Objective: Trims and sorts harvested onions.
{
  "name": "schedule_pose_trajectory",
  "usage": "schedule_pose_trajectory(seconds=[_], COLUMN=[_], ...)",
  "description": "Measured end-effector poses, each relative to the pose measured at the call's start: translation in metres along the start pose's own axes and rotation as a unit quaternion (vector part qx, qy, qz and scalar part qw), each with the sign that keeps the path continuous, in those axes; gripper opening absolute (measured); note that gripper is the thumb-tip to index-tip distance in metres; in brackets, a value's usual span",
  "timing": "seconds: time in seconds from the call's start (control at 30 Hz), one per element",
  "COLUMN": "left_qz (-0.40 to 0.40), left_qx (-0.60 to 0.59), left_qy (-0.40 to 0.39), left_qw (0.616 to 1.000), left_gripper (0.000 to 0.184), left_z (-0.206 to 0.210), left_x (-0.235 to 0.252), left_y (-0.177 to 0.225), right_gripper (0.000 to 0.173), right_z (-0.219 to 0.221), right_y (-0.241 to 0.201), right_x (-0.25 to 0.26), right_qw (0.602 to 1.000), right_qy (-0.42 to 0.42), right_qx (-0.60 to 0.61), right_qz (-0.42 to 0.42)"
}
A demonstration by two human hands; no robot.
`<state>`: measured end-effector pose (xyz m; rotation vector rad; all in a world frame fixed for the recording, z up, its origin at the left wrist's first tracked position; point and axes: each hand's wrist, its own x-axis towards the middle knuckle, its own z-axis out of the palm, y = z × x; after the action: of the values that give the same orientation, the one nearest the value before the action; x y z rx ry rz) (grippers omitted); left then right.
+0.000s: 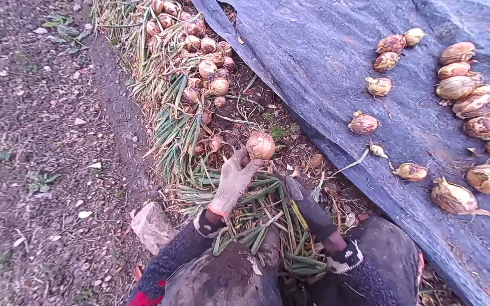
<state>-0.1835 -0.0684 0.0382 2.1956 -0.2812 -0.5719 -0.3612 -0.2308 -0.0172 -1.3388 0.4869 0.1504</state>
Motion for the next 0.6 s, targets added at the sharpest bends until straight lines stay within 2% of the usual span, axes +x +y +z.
schedule_pose_trajectory(seconds=[0.07, 0.13, 0.2, 0.27, 0.33, 0.4, 0.47, 0.5, 0.53, 0.6], left_qz=[0.094, 0.169, 0.198, 0.196, 0.234, 0.323, 0.353, 0.314, 0.242, 0.095], left_qx=[0.179, 0.279, 0.302, 0.248, 0.161, 0.148, 0.186, 0.228, 0.27, 0.334], left_qy=[-0.021, -0.097, -0.167, -0.2, -0.181, -0.092, 0.026, 0.084, 0.109, 0.044], left_qw=[0.979, 0.94, 0.917, 0.927, 0.942, 0.93, 0.917, 0.918, 0.925, 0.937], left_gripper=[0.041, 0.035, 0.037, 0.032, 0.028, 0.024, 0.024, 0.024, 0.023, 0.023], left_z=[0.013, 0.031, 0.047, 0.053, 0.058, 0.068, 0.066, 0.054, 0.034, -0.012], left_x=[-0.02, -0.043, -0.066, -0.074, -0.063, -0.036, -0.003, 0.019, 0.039, 0.064], left_y=[0.011, 0.022, 0.025, 0.024, 0.026, 0.04, 0.064, 0.068, 0.065, 0.048], right_gripper=[0.076, 0.083, 0.084, 0.086, 0.081, 0.073, 0.059, 0.059, 0.065, 0.079], right_z=[0.014, 0.022, 0.018, 0.007, -0.013, -0.029, -0.047, -0.063, -0.082, -0.112], right_y=[-0.002, -0.005, -0.008, -0.006, -0.011, -0.03, -0.054, -0.067, -0.081, -0.096], right_x=[-0.002, 0.002, -0.002, -0.007, -0.017, -0.031, -0.056, -0.074, -0.092, -0.119], right_qw=[0.987, 0.937, 0.887, 0.858, 0.842, 0.847, 0.84, 0.838, 0.837, 0.812], right_qy=[-0.016, -0.023, -0.001, 0.012, -0.013, -0.021, -0.021, 0.001, 0.067, 0.216], right_qx=[0.15, 0.304, 0.398, 0.464, 0.518, 0.528, 0.535, 0.51, 0.458, 0.353], right_qz=[0.054, 0.174, 0.235, 0.22, 0.149, 0.05, -0.089, -0.192, -0.293, -0.411])
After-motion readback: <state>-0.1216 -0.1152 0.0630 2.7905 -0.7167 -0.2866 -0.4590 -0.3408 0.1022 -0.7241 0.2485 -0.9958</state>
